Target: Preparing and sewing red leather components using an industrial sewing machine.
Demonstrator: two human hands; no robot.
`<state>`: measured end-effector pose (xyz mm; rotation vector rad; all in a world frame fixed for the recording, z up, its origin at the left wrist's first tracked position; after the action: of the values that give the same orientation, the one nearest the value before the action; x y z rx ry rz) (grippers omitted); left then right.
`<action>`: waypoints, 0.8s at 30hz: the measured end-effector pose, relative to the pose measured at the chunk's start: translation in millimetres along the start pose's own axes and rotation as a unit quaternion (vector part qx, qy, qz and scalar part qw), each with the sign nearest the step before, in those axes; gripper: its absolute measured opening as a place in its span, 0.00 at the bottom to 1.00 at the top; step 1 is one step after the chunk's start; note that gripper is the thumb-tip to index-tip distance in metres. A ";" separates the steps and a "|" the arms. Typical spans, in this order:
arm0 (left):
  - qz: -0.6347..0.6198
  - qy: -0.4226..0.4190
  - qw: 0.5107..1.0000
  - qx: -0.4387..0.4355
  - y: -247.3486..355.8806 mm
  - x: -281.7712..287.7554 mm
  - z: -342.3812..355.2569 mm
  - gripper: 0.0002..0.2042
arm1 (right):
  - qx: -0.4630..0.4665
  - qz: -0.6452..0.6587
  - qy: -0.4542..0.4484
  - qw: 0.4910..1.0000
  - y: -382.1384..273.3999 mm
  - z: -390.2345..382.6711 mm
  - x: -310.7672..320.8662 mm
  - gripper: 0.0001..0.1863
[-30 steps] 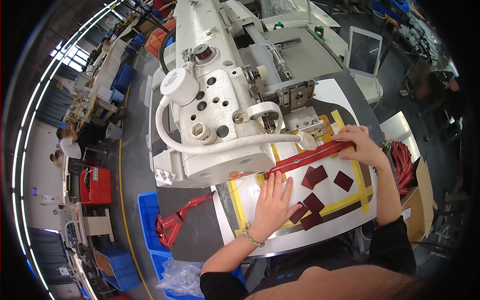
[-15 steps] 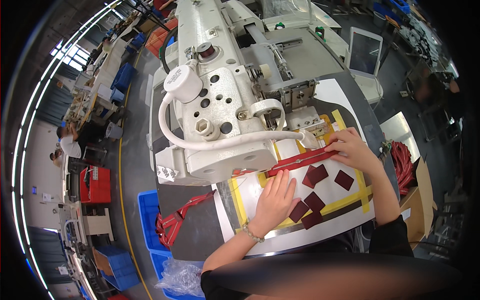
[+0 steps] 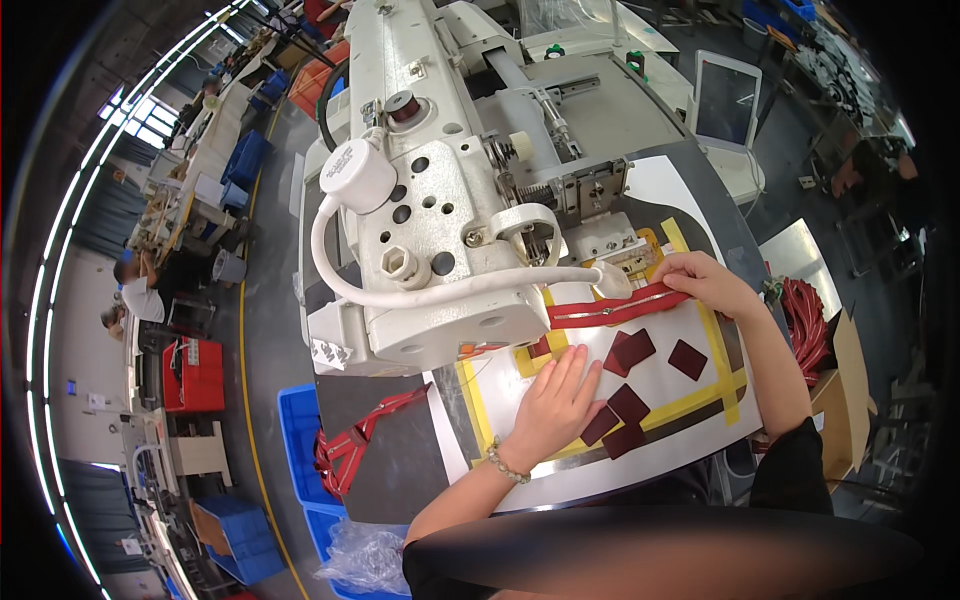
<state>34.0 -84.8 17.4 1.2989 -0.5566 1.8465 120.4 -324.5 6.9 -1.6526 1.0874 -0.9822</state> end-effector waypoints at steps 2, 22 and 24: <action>-0.005 -0.016 1.000 0.016 -2.2 -0.7 1.0 0.27 | -0.015 -0.049 -0.003 0.999 -6.7 4.8 4.0 0.06; -0.036 -0.034 0.998 0.041 -6.0 -3.4 -0.7 0.32 | 0.027 -0.228 -0.034 0.973 -29.4 18.5 -13.5 0.08; -0.034 -0.036 0.998 0.044 -5.9 -3.8 -1.0 0.32 | 0.055 -0.288 -0.022 0.956 -37.3 12.7 -14.9 0.08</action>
<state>38.8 -82.0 13.0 1.4293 -0.4676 1.7906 136.3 -299.5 36.8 -1.9300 0.5038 -1.3367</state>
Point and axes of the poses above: each hand's wrist, its own z-axis towards the middle knuckle, its own x-axis out of the back of the hand, y = z × x, the point moved 6 cm from there along z, towards the middle knuckle, and after that the axes turned 4 degrees about z, right-handed, at the moved point
